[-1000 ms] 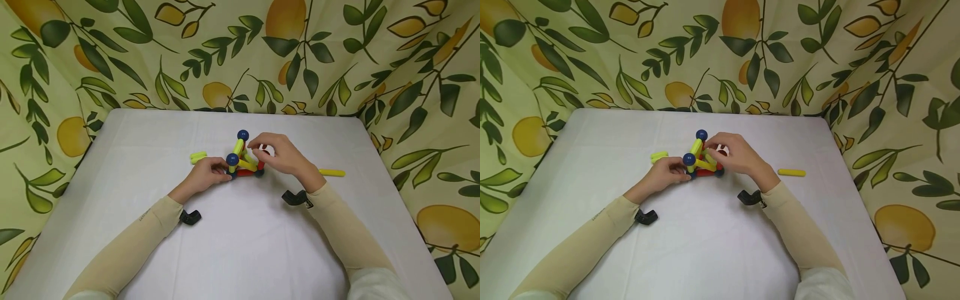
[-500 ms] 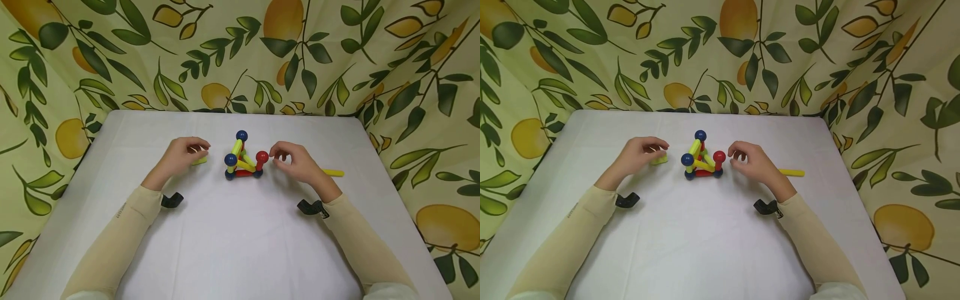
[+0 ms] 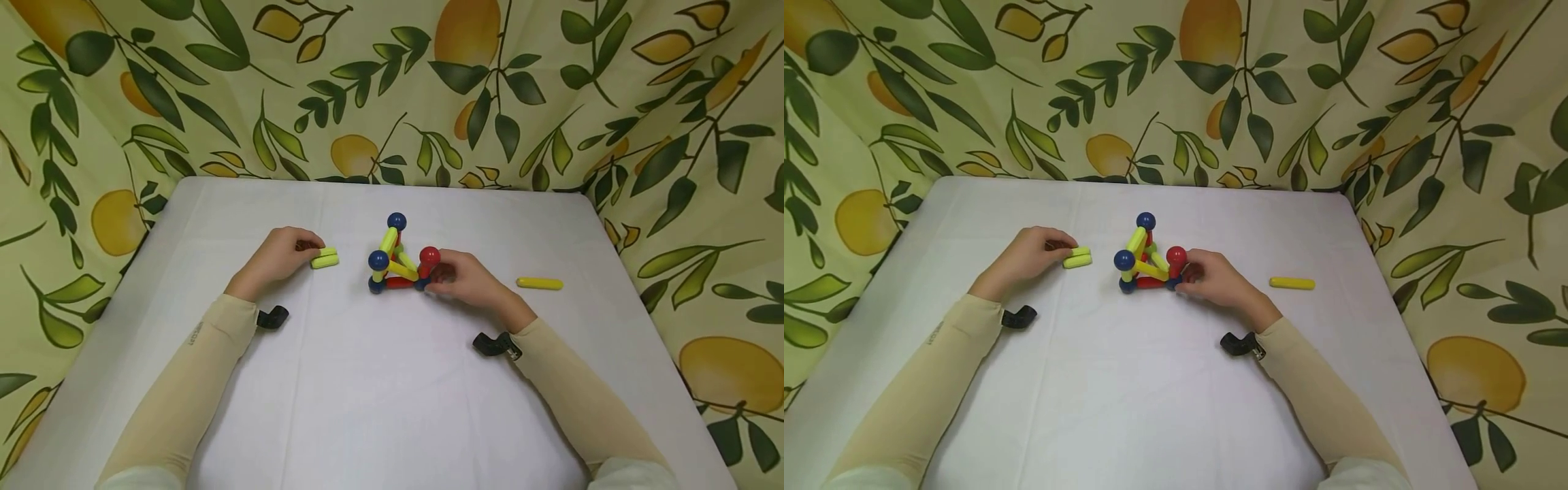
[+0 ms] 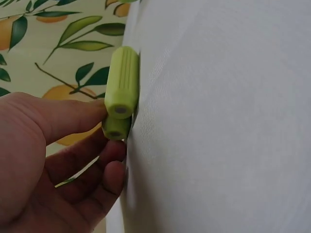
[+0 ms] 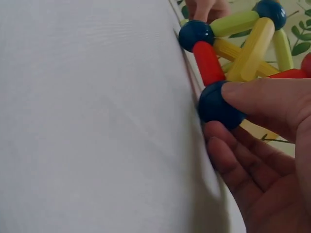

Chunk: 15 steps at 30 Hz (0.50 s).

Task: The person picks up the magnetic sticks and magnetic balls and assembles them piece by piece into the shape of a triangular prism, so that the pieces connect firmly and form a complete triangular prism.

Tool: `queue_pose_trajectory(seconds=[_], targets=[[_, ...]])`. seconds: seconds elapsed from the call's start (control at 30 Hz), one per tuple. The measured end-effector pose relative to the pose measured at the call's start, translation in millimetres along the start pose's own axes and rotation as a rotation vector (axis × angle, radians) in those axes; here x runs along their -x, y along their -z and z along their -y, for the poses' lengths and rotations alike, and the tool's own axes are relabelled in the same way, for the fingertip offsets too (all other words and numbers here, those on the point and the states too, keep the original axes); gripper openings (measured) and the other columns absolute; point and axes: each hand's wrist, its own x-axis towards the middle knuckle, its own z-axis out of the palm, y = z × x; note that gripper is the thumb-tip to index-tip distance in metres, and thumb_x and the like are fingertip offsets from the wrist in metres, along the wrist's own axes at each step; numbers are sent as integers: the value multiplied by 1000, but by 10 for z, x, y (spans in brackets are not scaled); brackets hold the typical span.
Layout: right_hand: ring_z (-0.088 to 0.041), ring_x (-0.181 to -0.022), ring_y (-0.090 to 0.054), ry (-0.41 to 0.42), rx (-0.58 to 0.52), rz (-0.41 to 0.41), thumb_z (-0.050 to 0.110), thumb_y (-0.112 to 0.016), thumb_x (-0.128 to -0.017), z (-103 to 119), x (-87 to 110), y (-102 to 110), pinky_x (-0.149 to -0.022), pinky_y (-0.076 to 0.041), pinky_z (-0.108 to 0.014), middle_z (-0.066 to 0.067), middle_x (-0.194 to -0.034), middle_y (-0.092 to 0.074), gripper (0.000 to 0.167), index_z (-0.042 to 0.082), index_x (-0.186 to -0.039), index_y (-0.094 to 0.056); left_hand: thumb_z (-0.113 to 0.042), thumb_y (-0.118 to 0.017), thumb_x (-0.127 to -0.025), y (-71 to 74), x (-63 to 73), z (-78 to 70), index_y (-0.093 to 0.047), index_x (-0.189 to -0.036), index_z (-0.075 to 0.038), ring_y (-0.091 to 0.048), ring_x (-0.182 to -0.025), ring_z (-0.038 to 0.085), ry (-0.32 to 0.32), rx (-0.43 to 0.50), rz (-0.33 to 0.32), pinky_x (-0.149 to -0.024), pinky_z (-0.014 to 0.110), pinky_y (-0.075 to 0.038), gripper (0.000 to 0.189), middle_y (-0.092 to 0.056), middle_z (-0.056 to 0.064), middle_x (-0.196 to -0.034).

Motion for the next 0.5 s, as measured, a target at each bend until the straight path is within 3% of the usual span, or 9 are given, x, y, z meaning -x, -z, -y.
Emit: queue_pose_trajectory(seconds=[0.2, 0.5], targets=[[-25, -94, -64, 5, -33, -59, 0, -89, -88, -77, -1, -81, -86, -56, -36, -5, -109, -73, 40, 6, -125, -74, -10, -71, -104, 6, -8, -8, -78, -122, -1, -62, -98, 31, 18, -49, -41, -92, 48, -50, 21, -73, 13, -107], [-27, -89, -61, 2, -110, -93, -5, -87, -87, -110, 16, -131, -79, -52, -28, -8, -104, -69, 39, 4, -123, -74, -15, -77, -101, -11, -2, -14, -80, -120, -1, -60, -95, 31, 22, -84, -50, -87, 47, -48, 24, -71, 13, -103]])
